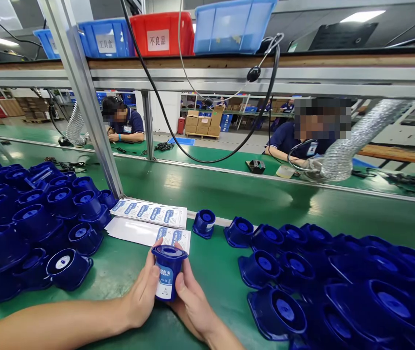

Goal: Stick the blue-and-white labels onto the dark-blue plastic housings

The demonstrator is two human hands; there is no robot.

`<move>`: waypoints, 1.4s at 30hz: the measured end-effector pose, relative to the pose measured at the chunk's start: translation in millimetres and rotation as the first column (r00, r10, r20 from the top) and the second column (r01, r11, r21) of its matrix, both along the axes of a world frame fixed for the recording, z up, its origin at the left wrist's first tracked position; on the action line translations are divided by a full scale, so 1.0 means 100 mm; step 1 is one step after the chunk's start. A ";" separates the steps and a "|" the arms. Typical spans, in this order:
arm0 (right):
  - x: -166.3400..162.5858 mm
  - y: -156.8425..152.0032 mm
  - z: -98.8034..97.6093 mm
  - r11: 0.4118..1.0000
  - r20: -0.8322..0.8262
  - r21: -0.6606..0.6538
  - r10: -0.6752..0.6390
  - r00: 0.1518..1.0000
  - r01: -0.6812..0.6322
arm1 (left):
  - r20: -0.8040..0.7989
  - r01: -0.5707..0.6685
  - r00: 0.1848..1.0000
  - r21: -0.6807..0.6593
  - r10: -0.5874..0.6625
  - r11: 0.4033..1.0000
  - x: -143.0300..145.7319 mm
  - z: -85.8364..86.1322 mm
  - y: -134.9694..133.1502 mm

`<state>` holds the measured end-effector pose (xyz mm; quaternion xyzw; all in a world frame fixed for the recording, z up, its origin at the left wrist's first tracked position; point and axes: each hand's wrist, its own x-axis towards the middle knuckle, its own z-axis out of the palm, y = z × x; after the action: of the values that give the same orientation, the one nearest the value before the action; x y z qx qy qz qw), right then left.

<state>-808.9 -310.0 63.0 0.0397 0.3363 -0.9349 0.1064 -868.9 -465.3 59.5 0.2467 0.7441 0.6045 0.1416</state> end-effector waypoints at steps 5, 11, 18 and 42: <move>-0.02 0.00 -0.02 0.999 0.009 -0.028 -0.046 0.999 0.046 | -0.104 0.087 0.990 -0.065 -0.094 0.994 -0.03 0.03 0.02; -0.06 0.04 -0.07 0.999 -0.005 0.014 -0.048 0.999 0.048 | -0.104 0.199 0.975 0.022 -0.196 0.980 -0.11 0.04 0.06; -0.10 0.08 -0.01 0.994 -0.047 0.093 -0.046 0.998 0.050 | 0.094 0.249 0.960 0.147 -0.264 0.957 -0.26 0.07 0.01; -0.11 0.01 0.04 0.946 -0.088 0.316 -0.047 0.995 0.072 | 0.320 0.021 0.941 0.280 -0.114 0.960 -0.32 -0.02 -0.01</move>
<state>-819.6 -309.2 66.5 0.0296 0.4854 -0.8719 0.0569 -901.2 -465.8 57.4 0.1837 0.6102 0.7288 0.2504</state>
